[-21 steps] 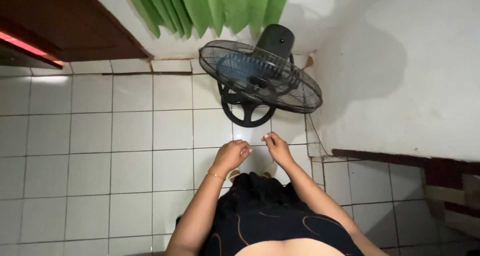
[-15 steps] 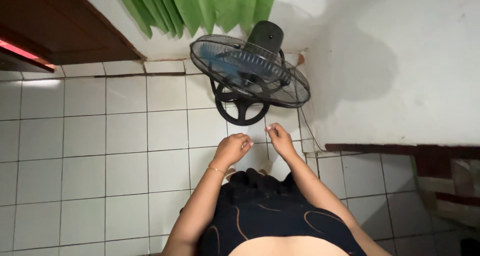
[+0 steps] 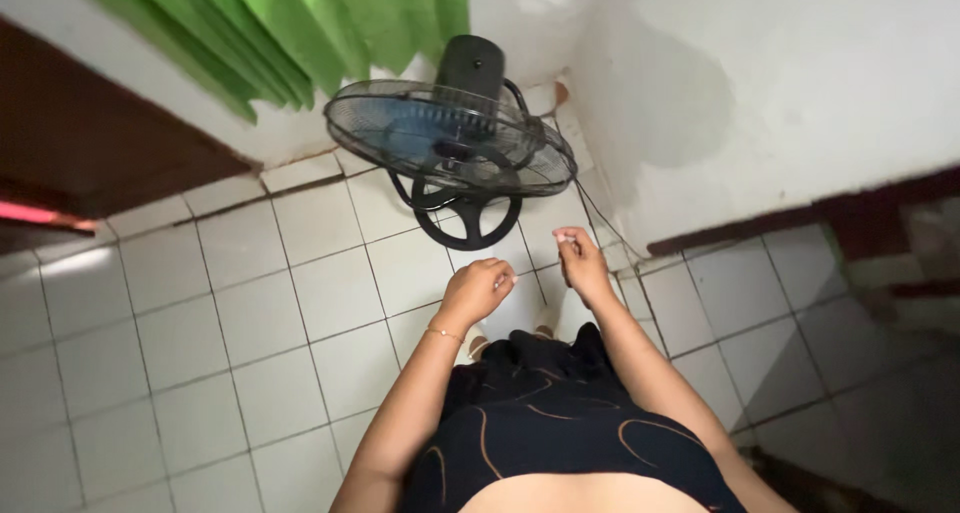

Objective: The person disassembles a standing fan by removing the front grille, then the fan blades, and finally the rear grille. The components are handled one at a time and placed on the floor.

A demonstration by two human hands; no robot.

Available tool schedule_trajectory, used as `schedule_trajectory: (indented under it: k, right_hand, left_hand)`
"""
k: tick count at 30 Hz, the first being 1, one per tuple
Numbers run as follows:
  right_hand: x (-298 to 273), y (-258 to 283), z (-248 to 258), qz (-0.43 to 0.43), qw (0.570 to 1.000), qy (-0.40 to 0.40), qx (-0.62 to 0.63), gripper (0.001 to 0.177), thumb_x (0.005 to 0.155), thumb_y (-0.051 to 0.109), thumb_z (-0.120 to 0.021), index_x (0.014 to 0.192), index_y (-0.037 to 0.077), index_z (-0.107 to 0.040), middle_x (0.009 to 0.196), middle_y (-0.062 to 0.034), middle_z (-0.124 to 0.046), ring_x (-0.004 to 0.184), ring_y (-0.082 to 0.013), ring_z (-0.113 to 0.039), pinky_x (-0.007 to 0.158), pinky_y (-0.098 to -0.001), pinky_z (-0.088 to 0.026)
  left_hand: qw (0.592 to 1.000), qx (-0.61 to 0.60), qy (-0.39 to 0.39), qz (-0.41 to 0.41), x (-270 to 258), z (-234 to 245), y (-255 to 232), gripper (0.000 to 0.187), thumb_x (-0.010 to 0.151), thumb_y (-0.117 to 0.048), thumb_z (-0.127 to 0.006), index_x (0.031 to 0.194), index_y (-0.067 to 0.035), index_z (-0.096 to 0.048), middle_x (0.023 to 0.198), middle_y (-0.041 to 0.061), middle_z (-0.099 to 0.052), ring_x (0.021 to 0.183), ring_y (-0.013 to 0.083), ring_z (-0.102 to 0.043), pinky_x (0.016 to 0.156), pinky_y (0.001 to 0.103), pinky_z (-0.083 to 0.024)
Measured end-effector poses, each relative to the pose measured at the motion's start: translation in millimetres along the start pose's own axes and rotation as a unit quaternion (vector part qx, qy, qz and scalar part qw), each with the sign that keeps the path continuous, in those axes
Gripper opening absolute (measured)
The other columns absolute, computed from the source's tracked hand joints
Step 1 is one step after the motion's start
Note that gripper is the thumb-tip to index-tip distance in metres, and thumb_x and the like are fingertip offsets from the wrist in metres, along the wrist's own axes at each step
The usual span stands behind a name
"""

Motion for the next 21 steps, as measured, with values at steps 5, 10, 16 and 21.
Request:
schedule_trajectory:
  k: [5,10,16,21]
  right_hand:
    - [-15,-8,29,-0.019,0.998,-0.057,0.023,0.019,0.103,0.025,-0.060,0.116,0.014,-0.068,0.065,0.0045,-0.051,0.047,-0.0045,-0.040,0.041,-0.0249,-0.031]
    - [-36,-35,80,-0.050,0.992,-0.072,0.093,0.019,0.104,0.025,-0.058,0.117,0.014,-0.066,0.068,0.0028,-0.053,0.046,-0.0058,-0.039,0.039,-0.0257,-0.030]
    - [-65,-61,165,-0.070,0.990,-0.083,0.088,0.022,0.104,0.027,-0.055,0.118,0.015,-0.067,0.071,0.0026,-0.055,0.049,-0.0056,-0.042,0.040,-0.0253,-0.032]
    - [-94,-84,254,-0.068,0.991,-0.111,0.013,0.023,0.101,0.025,-0.054,0.115,0.016,-0.070,0.065,0.0025,-0.057,0.047,-0.0076,-0.043,0.041,-0.0247,-0.036]
  left_hand:
    - [0.998,0.010,0.055,-0.013,17,-13,-19,0.015,0.091,-0.027,-0.069,0.090,-0.013,-0.073,0.087,0.005,-0.072,0.080,0.0263,-0.070,0.071,0.039,-0.055]
    - [0.997,0.009,0.077,-0.019,21,-43,-60,0.015,0.090,-0.028,-0.070,0.089,-0.013,-0.074,0.088,0.004,-0.073,0.081,0.0258,-0.070,0.071,0.038,-0.055]
    - [0.996,-0.007,0.085,-0.016,20,-106,-113,0.013,0.089,-0.025,-0.069,0.092,-0.014,-0.074,0.091,0.004,-0.074,0.080,0.0246,-0.071,0.071,0.037,-0.056]
    - [0.997,-0.023,0.079,0.014,13,-171,-170,0.014,0.088,-0.027,-0.070,0.092,-0.014,-0.075,0.092,0.003,-0.075,0.079,0.0239,-0.072,0.071,0.037,-0.056]
Point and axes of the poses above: each hand's wrist, its own x-axis towards the middle knuckle, its own z-axis out of the back of the hand, y = z × x, the point moved 1 cm from there along x, towards the middle knuckle
